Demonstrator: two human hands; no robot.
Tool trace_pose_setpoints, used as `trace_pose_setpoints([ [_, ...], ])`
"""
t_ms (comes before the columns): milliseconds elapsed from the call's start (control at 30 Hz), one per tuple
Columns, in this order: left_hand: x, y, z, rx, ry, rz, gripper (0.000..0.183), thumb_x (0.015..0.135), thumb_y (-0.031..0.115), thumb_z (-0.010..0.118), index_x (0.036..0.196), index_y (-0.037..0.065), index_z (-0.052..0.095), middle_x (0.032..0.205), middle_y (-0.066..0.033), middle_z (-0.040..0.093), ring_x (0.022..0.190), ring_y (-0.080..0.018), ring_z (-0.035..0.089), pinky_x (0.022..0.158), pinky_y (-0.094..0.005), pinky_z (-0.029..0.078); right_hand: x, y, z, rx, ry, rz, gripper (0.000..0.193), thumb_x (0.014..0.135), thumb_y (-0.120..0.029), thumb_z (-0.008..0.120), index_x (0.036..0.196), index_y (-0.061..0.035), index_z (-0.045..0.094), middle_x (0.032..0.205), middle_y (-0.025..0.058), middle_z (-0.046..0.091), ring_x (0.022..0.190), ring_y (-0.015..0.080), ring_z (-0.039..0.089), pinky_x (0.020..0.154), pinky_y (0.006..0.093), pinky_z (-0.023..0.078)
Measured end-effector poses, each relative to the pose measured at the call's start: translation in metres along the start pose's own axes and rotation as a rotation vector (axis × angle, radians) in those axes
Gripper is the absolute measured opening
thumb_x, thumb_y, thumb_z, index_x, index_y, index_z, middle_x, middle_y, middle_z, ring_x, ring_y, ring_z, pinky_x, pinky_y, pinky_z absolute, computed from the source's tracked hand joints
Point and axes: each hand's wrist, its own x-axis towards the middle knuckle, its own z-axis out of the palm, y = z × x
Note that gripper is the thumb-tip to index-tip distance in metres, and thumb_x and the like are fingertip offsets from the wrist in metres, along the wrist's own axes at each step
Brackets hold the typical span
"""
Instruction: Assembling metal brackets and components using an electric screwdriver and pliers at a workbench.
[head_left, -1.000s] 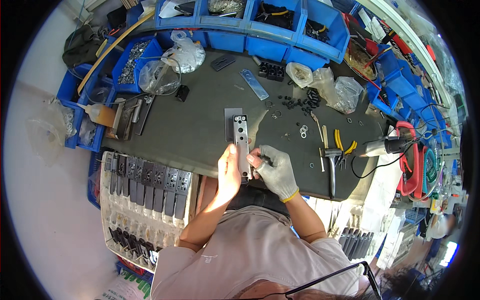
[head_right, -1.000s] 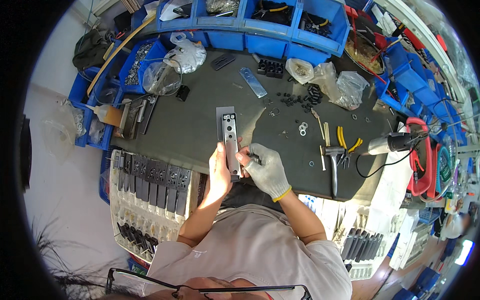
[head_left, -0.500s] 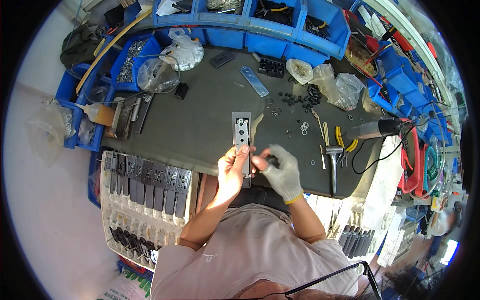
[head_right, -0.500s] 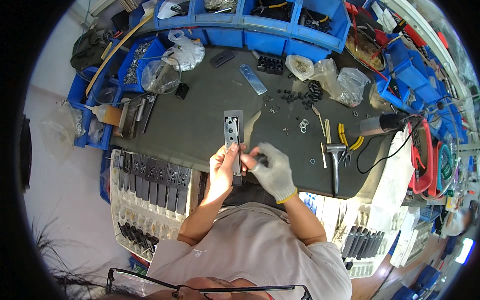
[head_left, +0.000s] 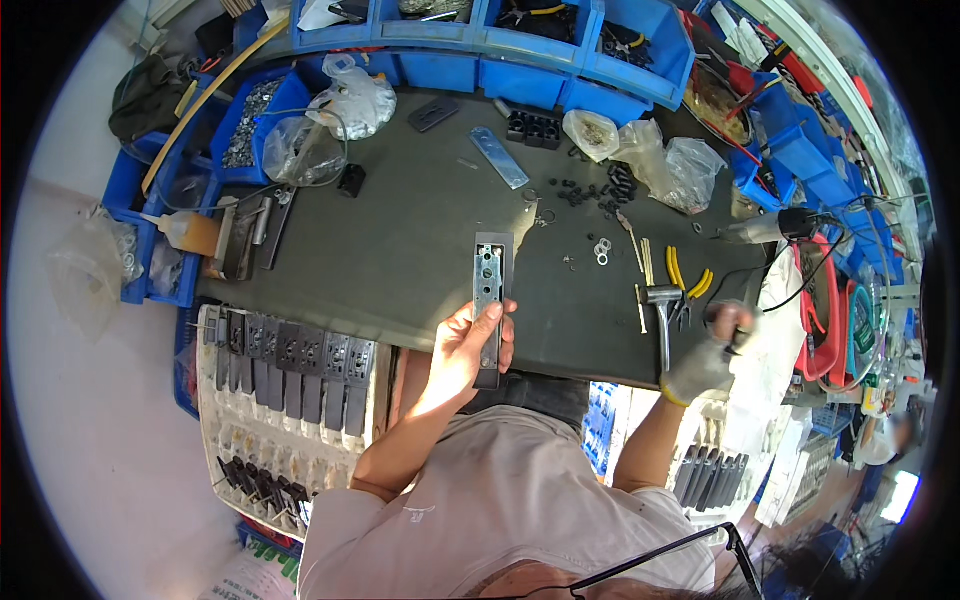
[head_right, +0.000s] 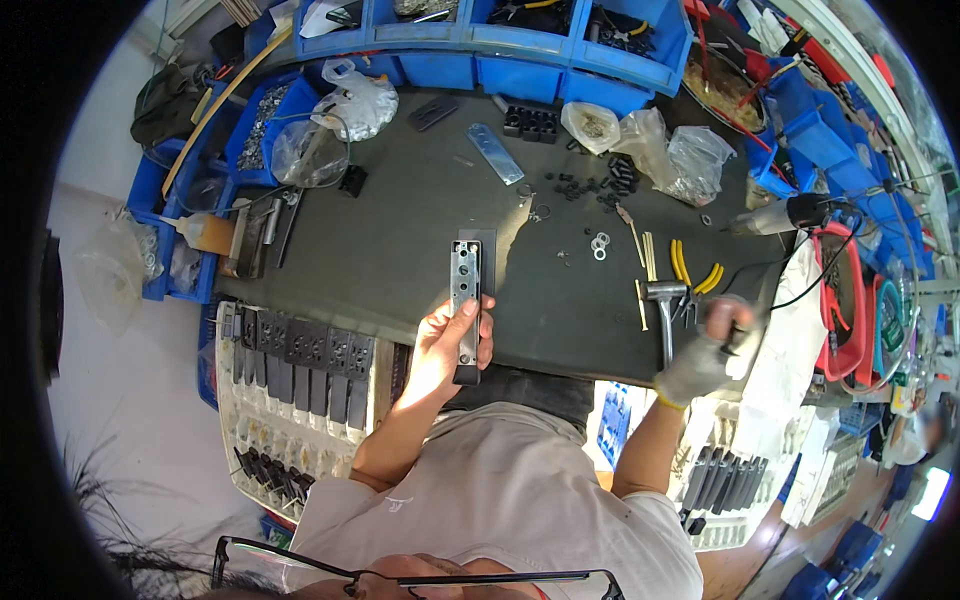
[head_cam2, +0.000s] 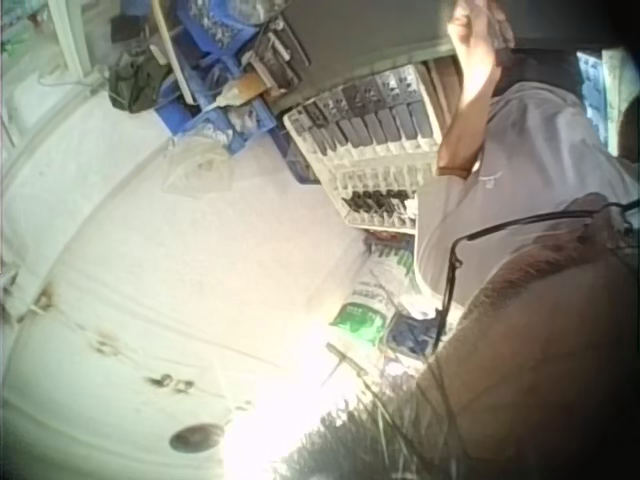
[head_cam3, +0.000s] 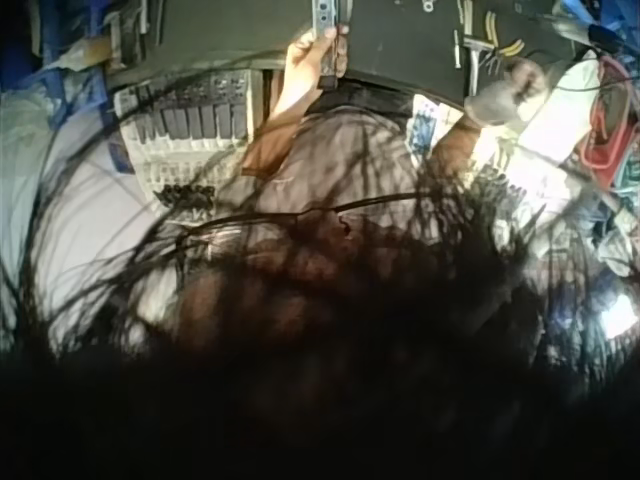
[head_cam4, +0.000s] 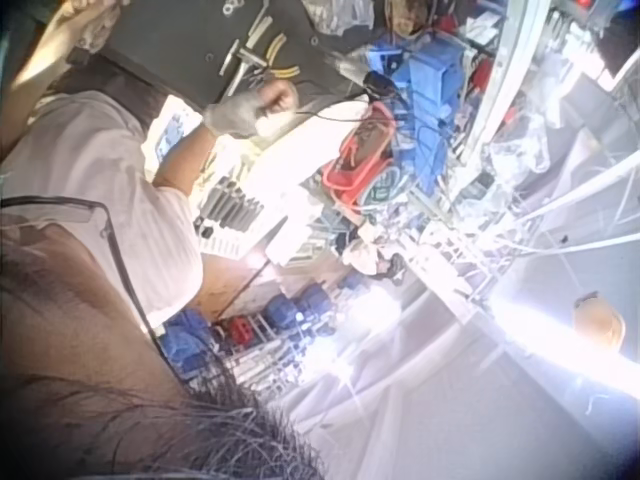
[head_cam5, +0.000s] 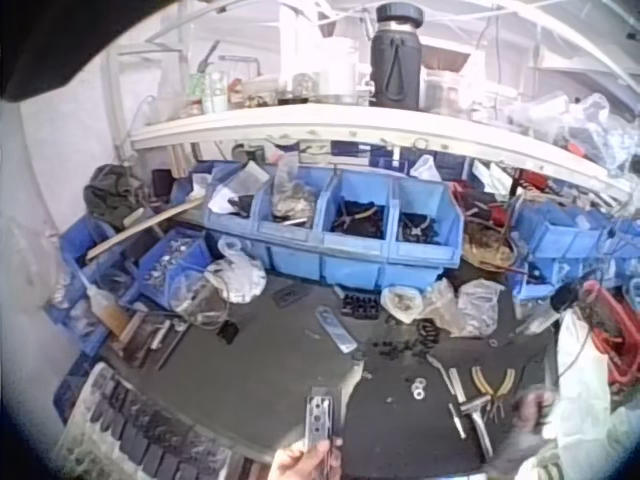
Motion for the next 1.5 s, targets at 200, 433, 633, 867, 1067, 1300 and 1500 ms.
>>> trace_pose_setpoints([
  [200,-0.008,-0.004,0.008,0.219,0.089,0.036,0.024,0.102,0.025,0.062,0.105,0.001,0.065,0.078,-0.0037,0.063,0.059,-0.0107,0.059,0.052,-0.0257,0.048,-0.065,-0.063,0.072,-0.181,-1.032,-0.336,0.037,0.087,-0.026,0.075,0.121,-0.0116,0.071,0.092,0.0129,0.065,0.082,0.0285,0.065,0.074,0.0376,0.052],
  [433,-0.012,-0.008,0.007,0.354,0.099,0.145,0.016,0.103,0.017,0.059,0.098,0.002,0.064,0.078,-0.0019,0.065,0.061,-0.0077,0.060,0.054,-0.0239,0.050,-0.080,-0.063,0.084,-0.307,-1.179,-0.385,0.054,0.093,-0.036,0.065,0.143,-0.0186,0.056,0.082,0.0084,0.051,0.074,0.0271,0.055,0.069,0.0407,0.049],
  [633,-0.012,-0.013,0.000,0.342,0.089,0.125,0.016,0.103,0.016,0.058,0.100,0.002,0.063,0.079,-0.0017,0.066,0.063,-0.0068,0.060,0.055,-0.0232,0.051,-0.081,-0.062,0.082,-0.318,-1.170,-0.461,0.052,0.093,-0.036,0.065,0.142,-0.0203,0.058,0.082,0.0080,0.051,0.073,0.0266,0.054,0.068,0.0407,0.048],
  [867,-0.009,-0.011,0.000,0.352,0.111,0.072,0.016,0.103,0.015,0.058,0.101,0.001,0.065,0.080,-0.0024,0.066,0.064,-0.0077,0.061,0.056,-0.0236,0.051,-0.080,-0.058,0.084,-0.248,-1.140,-0.364,0.044,0.093,-0.033,0.066,0.133,-0.0166,0.064,0.088,0.0089,0.058,0.079,0.0286,0.059,0.073,0.0413,0.049],
  [1067,-0.011,-0.008,0.001,0.402,0.031,0.109,0.020,0.103,0.018,0.059,0.099,0.001,0.066,0.079,-0.0037,0.067,0.064,-0.0105,0.063,0.059,-0.0250,0.052,-0.073,-0.065,0.087,-0.224,-1.130,-0.447,0.041,0.092,-0.029,0.067,0.132,-0.0163,0.065,0.089,0.0082,0.060,0.082,0.0284,0.060,0.075,0.0412,0.050],
  [1300,-0.010,-0.013,0.000,0.414,0.077,0.054,0.027,0.103,0.026,0.061,0.100,0.000,0.067,0.078,-0.0053,0.066,0.063,-0.0111,0.063,0.056,-0.0252,0.051,-0.077,-0.055,0.074,-0.244,-1.171,-0.320,0.040,0.091,-0.028,0.069,0.128,-0.0141,0.067,0.091,0.0081,0.062,0.084,0.0284,0.061,0.078,0.0409,0.051],
  [1500,-0.006,-0.010,0.008,0.370,0.099,0.002,0.034,0.103,0.029,0.061,0.111,-0.003,0.066,0.078,-0.0053,0.064,0.062,-0.0108,0.059,0.054,-0.0251,0.049,-0.060,-0.015,0.044,-0.101,-0.473,-0.033,0.025,0.089,-0.012,0.073,0.111,-0.0012,0.066,0.102,0.0092,0.065,0.091,0.0189,0.063,0.079,0.0328,0.051],
])
